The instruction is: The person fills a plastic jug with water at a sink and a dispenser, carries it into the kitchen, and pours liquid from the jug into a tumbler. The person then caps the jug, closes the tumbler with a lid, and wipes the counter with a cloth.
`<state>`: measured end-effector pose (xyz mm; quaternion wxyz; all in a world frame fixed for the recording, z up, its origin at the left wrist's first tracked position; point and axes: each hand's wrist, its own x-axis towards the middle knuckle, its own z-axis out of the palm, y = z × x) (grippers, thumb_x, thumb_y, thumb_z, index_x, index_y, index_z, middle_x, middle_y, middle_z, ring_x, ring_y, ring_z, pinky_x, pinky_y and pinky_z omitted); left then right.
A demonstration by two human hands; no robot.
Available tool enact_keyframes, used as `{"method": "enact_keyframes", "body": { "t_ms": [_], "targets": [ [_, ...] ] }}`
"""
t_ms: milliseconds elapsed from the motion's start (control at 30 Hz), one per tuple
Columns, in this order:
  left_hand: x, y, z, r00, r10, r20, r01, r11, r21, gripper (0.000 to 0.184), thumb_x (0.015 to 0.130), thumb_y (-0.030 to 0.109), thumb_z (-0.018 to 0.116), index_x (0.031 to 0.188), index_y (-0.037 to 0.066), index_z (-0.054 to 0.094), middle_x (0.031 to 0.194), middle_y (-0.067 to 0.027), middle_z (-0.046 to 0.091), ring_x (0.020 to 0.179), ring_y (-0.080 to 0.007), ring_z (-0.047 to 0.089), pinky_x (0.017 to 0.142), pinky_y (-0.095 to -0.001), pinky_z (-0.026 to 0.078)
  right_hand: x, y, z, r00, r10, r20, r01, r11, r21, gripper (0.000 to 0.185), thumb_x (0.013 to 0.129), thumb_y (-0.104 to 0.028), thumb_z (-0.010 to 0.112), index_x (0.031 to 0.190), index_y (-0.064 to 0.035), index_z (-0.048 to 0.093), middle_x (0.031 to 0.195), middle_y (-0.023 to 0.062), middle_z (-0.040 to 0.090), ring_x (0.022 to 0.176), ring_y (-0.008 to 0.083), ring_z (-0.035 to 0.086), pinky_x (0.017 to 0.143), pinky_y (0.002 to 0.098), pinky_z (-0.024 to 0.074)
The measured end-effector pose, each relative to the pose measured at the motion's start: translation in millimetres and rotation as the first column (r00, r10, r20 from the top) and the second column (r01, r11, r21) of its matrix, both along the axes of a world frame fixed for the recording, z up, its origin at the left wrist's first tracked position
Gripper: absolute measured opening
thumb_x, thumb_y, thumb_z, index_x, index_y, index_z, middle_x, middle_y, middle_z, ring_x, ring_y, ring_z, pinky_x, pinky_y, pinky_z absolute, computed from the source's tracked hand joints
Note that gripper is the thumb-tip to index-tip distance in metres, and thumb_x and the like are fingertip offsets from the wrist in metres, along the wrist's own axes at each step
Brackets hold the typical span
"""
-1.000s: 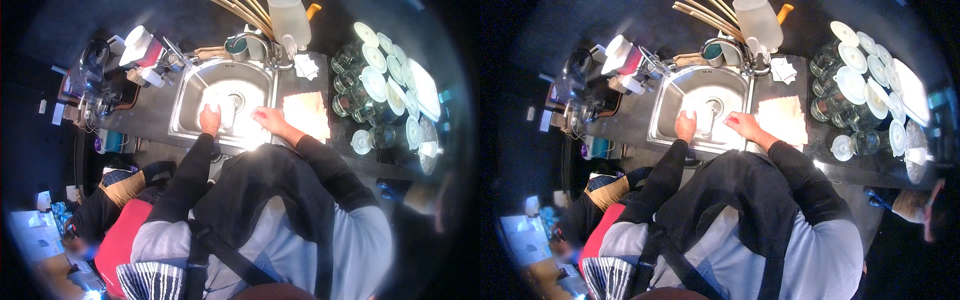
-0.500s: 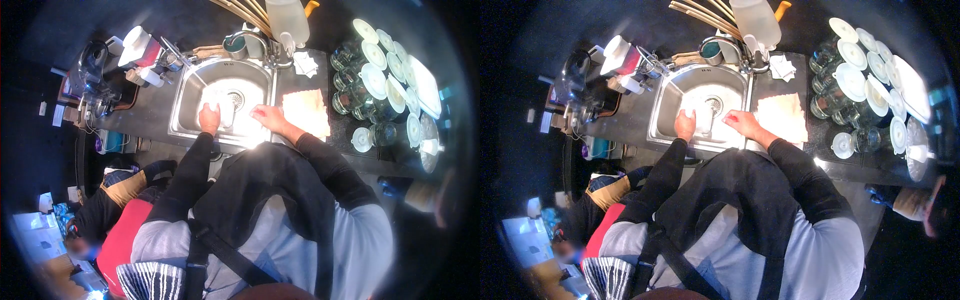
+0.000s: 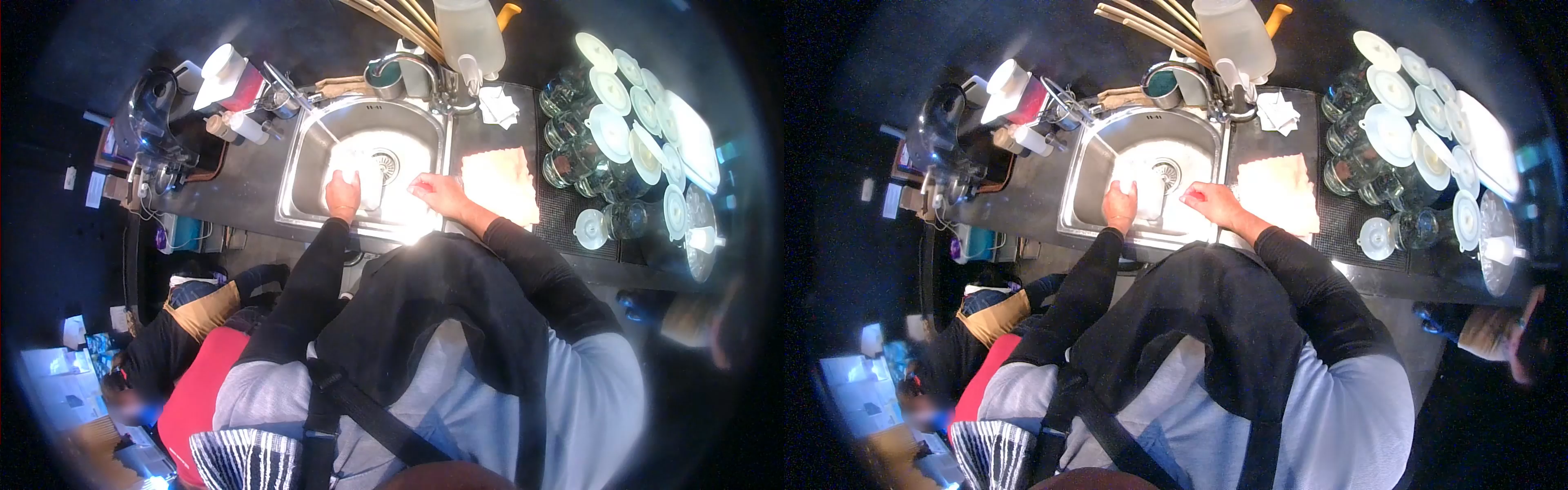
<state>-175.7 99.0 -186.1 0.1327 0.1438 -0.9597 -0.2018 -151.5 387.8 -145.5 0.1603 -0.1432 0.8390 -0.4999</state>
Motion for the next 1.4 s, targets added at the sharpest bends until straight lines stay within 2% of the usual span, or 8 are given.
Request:
{"method": "enact_keyframes", "body": {
  "t_ms": [333,633,700,1167,1400],
  "targets": [
    [0.2,0.1,-0.6,1.0,-0.007,-0.002,0.007,1.0,-0.005,0.045,0.092,0.039,0.076,0.108,-0.003,0.068,0.093,-0.0307,0.073,0.09,-0.0501,0.071,0.083,-0.0558,0.056,0.4,0.2,0.2,1.0,-0.002,-0.007,0.002,1.0,0.002,0.032,0.101,-0.037,0.07,0.115,-0.0086,0.074,0.099,0.0121,0.076,0.09,0.023,0.071,0.084,0.0372,0.0564],
    [1.2,1.4,1.4,1.0,0.001,0.01,-0.001,1.0,0.003,0.047,0.092,0.039,0.076,0.109,-0.003,0.068,0.092,-0.0311,0.073,0.09,-0.0494,0.071,0.083,-0.0552,0.057,1.4,0.9,3.3,1.0,-0.001,-0.001,0.001,1.0,0.019,0.034,0.102,-0.04,0.069,0.116,-0.0095,0.074,0.103,0.0134,0.077,0.095,0.0269,0.072,0.087,0.039,0.0563],
    [0.9,1.4,0.6,1.0,0.002,0.007,-0.002,1.0,-0.002,0.047,0.092,0.039,0.076,0.109,-0.003,0.068,0.093,-0.0311,0.073,0.09,-0.0494,0.071,0.083,-0.0553,0.057,2.0,1.2,2.9,1.0,-0.013,0.012,0.013,1.0,-0.005,0.04,0.1,-0.047,0.07,0.113,-0.0093,0.074,0.101,0.0167,0.076,0.096,0.033,0.073,0.087,0.0419,0.0566],
    [0.0,-0.6,-1.1,1.0,-0.011,0.013,0.011,1.0,0.005,0.046,0.092,0.039,0.075,0.109,-0.003,0.068,0.094,-0.0313,0.073,0.092,-0.05,0.071,0.085,-0.0553,0.056,0.7,0.8,-2.1,1.0,-0.018,-0.006,0.018,1.0,-0.018,0.038,0.1,-0.046,0.07,0.111,-0.0097,0.075,0.097,0.0165,0.076,0.092,0.0331,0.073,0.084,0.0418,0.0567],
    [-0.7,-1.4,-2.9,1.0,-0.004,0.029,0.003,1.0,0.007,0.05,0.092,0.04,0.075,0.114,-0.004,0.068,0.096,-0.0319,0.073,0.093,-0.05,0.071,0.086,-0.0553,0.056,0.9,0.6,-3.5,1.0,-0.022,-0.017,0.021,0.999,-0.024,0.038,0.1,-0.045,0.07,0.111,-0.0096,0.075,0.098,0.0163,0.076,0.092,0.0322,0.073,0.084,0.0417,0.0566]
  ]
}}
